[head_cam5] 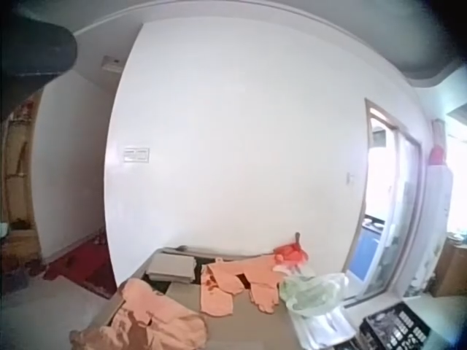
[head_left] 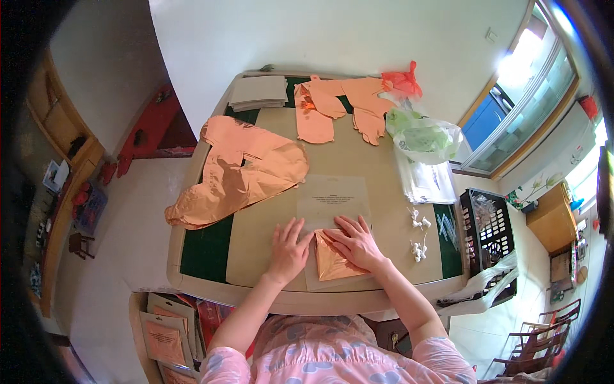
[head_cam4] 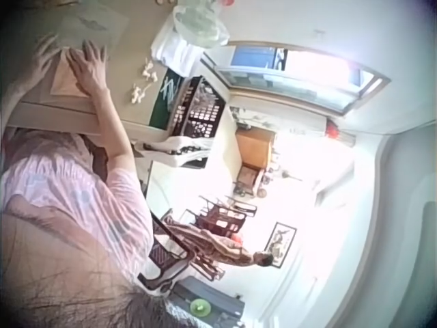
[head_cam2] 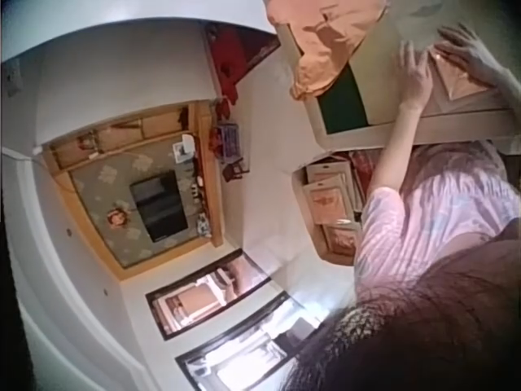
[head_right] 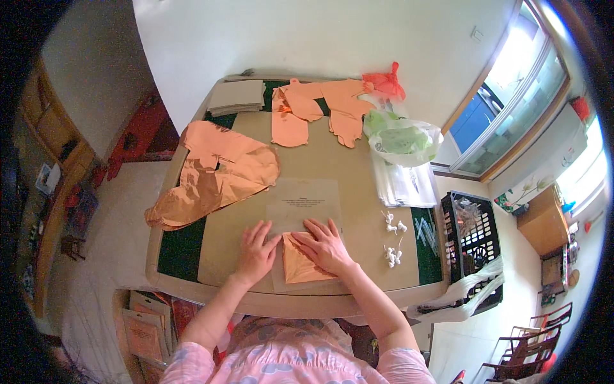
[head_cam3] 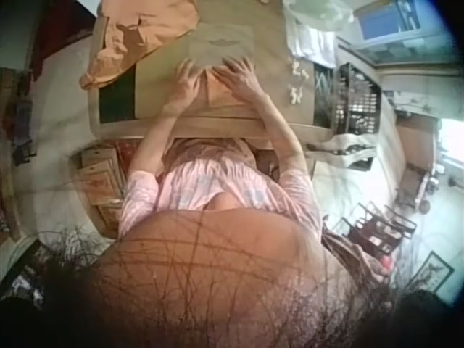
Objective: Folding a metallic foil balloon and placing it into a plastic sleeve with an instruction card.
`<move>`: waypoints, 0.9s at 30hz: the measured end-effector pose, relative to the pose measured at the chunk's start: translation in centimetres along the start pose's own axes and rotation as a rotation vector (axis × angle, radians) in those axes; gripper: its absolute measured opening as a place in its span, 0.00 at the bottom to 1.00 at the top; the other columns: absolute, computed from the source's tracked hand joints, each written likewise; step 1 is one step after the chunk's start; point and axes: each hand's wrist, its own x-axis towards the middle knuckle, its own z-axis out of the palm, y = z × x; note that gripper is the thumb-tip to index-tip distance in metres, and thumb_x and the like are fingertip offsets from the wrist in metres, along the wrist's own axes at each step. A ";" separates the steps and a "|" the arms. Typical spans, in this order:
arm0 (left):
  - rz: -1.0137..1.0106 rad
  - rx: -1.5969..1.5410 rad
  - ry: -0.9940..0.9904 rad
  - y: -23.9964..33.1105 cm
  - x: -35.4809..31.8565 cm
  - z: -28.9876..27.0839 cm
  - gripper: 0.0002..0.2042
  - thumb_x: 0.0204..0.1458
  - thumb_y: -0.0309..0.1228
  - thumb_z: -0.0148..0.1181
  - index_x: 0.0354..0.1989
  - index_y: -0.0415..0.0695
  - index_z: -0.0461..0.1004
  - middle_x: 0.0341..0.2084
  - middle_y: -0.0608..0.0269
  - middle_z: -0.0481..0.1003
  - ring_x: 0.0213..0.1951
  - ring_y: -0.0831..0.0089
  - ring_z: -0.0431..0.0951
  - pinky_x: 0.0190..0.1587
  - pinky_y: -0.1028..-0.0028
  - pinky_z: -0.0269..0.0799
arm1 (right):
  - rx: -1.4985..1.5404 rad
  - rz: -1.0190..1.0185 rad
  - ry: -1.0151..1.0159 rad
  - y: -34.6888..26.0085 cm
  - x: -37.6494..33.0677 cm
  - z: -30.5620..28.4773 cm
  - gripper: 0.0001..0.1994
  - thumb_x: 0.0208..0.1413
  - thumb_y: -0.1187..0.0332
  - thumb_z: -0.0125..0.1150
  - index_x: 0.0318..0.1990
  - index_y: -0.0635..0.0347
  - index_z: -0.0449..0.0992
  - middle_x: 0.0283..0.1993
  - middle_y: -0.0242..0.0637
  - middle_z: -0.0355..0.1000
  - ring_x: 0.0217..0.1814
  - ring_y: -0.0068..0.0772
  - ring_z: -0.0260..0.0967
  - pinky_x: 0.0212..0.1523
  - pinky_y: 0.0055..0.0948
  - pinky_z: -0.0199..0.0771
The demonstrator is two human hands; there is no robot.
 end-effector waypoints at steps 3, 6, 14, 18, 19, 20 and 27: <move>0.015 0.036 -0.020 0.1 0.1 0.1 0.16 0.50 0.30 0.60 0.49 0.51 0.77 0.62 0.56 0.62 0.65 0.57 0.59 0.63 0.42 0.53 | 0.009 0.001 -0.006 -0.1 0.0 -0.2 0.19 0.60 0.60 0.54 0.59 0.40 0.72 0.65 0.45 0.62 0.69 0.47 0.56 0.68 0.57 0.47; 0.035 0.033 -0.068 0.2 0.0 -0.3 0.16 0.50 0.33 0.60 0.48 0.52 0.77 0.65 0.56 0.59 0.66 0.55 0.56 0.62 0.39 0.52 | 0.005 -0.011 0.002 0.1 -0.2 0.1 0.19 0.59 0.61 0.55 0.59 0.42 0.72 0.65 0.45 0.62 0.69 0.47 0.56 0.68 0.57 0.47; 0.065 0.051 -0.154 0.5 1.1 -0.6 0.15 0.51 0.36 0.59 0.47 0.51 0.77 0.67 0.53 0.55 0.68 0.53 0.53 0.63 0.36 0.49 | -0.009 -0.015 -0.014 0.3 -0.2 0.2 0.19 0.59 0.61 0.56 0.59 0.42 0.72 0.65 0.45 0.61 0.69 0.47 0.56 0.67 0.57 0.48; 0.080 -0.063 -0.043 -0.3 0.3 0.0 0.14 0.52 0.34 0.59 0.47 0.49 0.76 0.62 0.53 0.62 0.66 0.54 0.58 0.64 0.40 0.49 | -0.004 -0.012 -0.009 0.3 -0.2 0.4 0.19 0.59 0.60 0.56 0.59 0.42 0.72 0.66 0.45 0.61 0.69 0.47 0.56 0.68 0.57 0.48; 0.079 -0.063 -0.044 -0.6 0.2 0.3 0.14 0.52 0.34 0.59 0.47 0.49 0.76 0.62 0.53 0.62 0.66 0.54 0.58 0.64 0.40 0.49 | -0.003 -0.012 -0.009 0.3 -0.1 0.4 0.19 0.59 0.60 0.56 0.59 0.42 0.72 0.66 0.45 0.61 0.69 0.47 0.56 0.68 0.57 0.48; 0.040 -0.140 0.035 -0.4 0.3 0.2 0.14 0.52 0.32 0.59 0.47 0.48 0.76 0.59 0.54 0.65 0.64 0.55 0.59 0.64 0.43 0.51 | 0.001 -0.008 -0.014 0.2 -0.2 0.3 0.19 0.59 0.60 0.56 0.59 0.42 0.72 0.66 0.45 0.61 0.69 0.47 0.56 0.68 0.57 0.47; 0.091 -0.108 0.053 0.9 0.5 -1.1 0.13 0.51 0.28 0.60 0.45 0.46 0.76 0.52 0.58 0.70 0.58 0.59 0.65 0.62 0.51 0.57 | -0.035 -0.020 -0.013 0.6 -0.3 0.6 0.21 0.60 0.56 0.55 0.61 0.35 0.70 0.66 0.43 0.60 0.70 0.45 0.55 0.68 0.56 0.47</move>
